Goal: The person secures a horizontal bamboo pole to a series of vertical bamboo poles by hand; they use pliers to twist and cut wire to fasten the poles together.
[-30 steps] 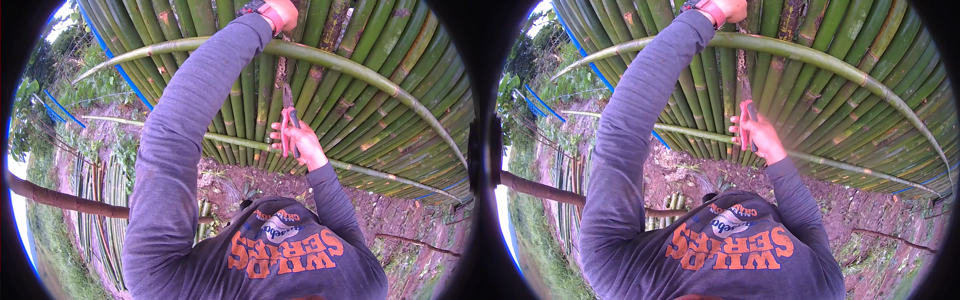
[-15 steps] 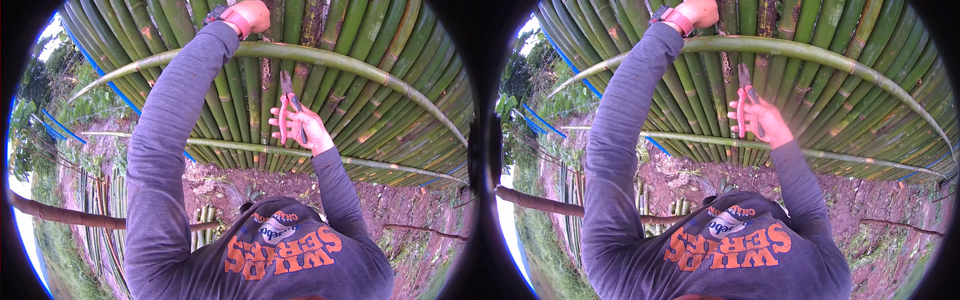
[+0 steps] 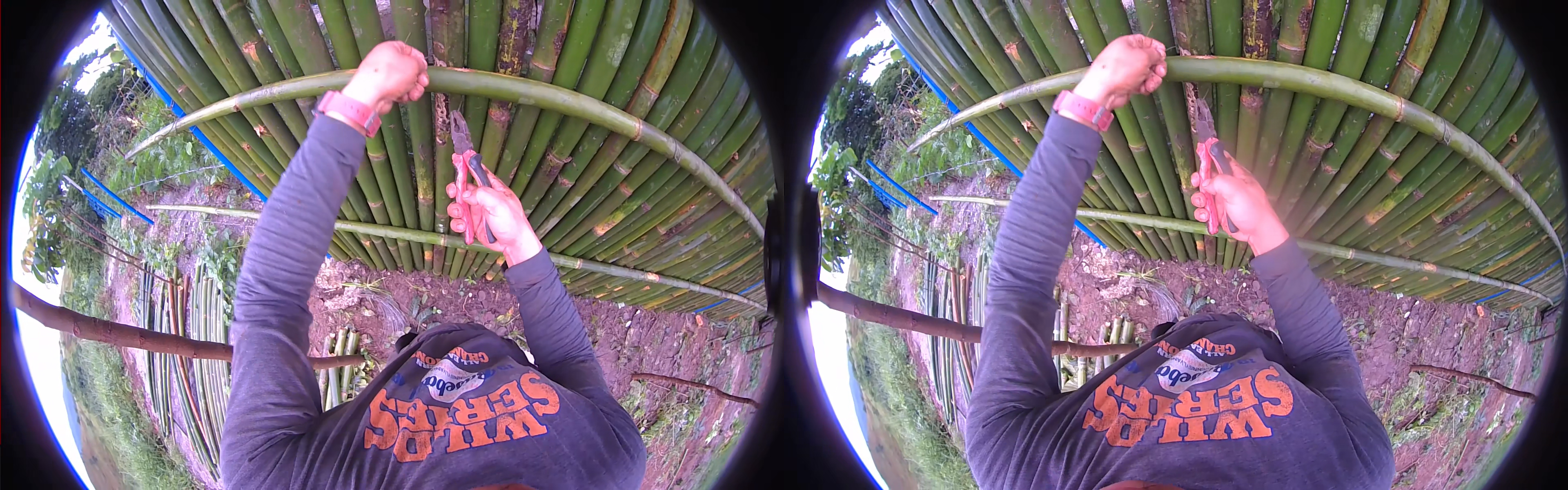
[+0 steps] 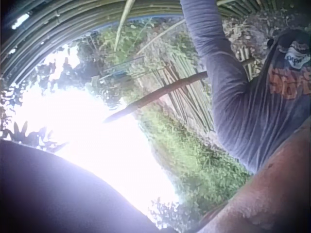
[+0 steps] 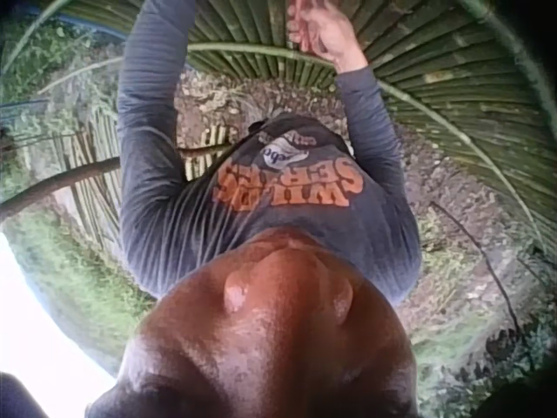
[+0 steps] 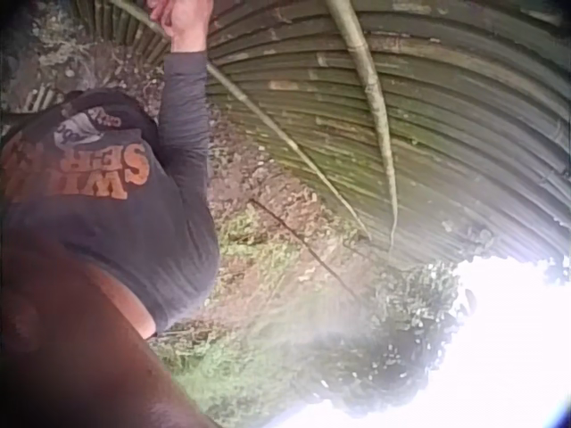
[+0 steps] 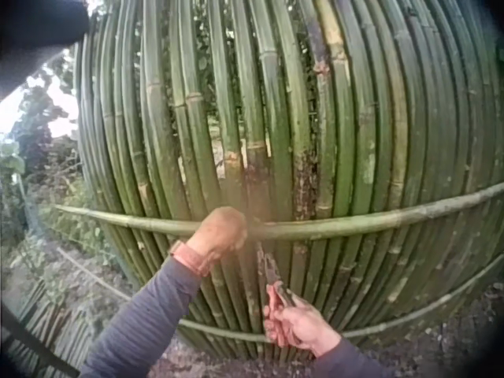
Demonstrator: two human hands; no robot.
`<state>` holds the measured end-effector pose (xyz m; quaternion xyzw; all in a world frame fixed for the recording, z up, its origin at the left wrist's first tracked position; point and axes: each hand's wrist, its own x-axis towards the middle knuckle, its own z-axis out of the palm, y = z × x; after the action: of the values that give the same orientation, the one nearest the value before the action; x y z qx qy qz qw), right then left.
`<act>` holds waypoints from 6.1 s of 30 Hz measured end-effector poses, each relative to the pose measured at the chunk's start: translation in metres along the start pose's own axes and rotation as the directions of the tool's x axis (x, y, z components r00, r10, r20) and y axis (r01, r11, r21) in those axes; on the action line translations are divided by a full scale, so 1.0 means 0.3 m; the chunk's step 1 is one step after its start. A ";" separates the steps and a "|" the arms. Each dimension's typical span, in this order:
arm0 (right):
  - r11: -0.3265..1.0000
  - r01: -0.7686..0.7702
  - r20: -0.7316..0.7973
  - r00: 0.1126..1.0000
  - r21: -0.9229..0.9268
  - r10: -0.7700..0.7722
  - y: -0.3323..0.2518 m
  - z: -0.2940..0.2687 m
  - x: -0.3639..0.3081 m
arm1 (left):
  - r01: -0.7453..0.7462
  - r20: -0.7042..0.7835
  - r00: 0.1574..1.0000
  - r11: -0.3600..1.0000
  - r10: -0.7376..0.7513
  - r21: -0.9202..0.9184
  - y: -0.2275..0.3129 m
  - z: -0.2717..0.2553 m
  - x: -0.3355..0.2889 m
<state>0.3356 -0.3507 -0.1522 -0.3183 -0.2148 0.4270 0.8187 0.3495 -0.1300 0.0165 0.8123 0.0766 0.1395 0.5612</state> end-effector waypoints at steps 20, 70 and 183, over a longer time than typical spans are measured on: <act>0.998 -0.051 0.056 0.997 0.043 0.048 -0.059 -0.016 -0.035 | 0.123 0.076 0.989 0.992 -0.123 0.004 0.019 -0.074 -0.015; 0.987 -0.086 0.000 0.996 -0.137 0.087 0.029 -0.107 -0.055 | 0.079 -0.168 0.980 0.561 0.108 0.824 0.045 0.009 0.268; 0.102 -0.434 -0.446 0.879 -0.895 -0.170 -0.168 0.577 0.140 | 0.123 -0.173 0.902 -0.619 0.396 -0.776 -0.276 0.481 0.012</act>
<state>0.2787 -0.2788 0.0087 -0.8854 -0.2189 0.1630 0.3762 0.4007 -0.2277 -0.1080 -0.1290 -0.3088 0.0990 0.9371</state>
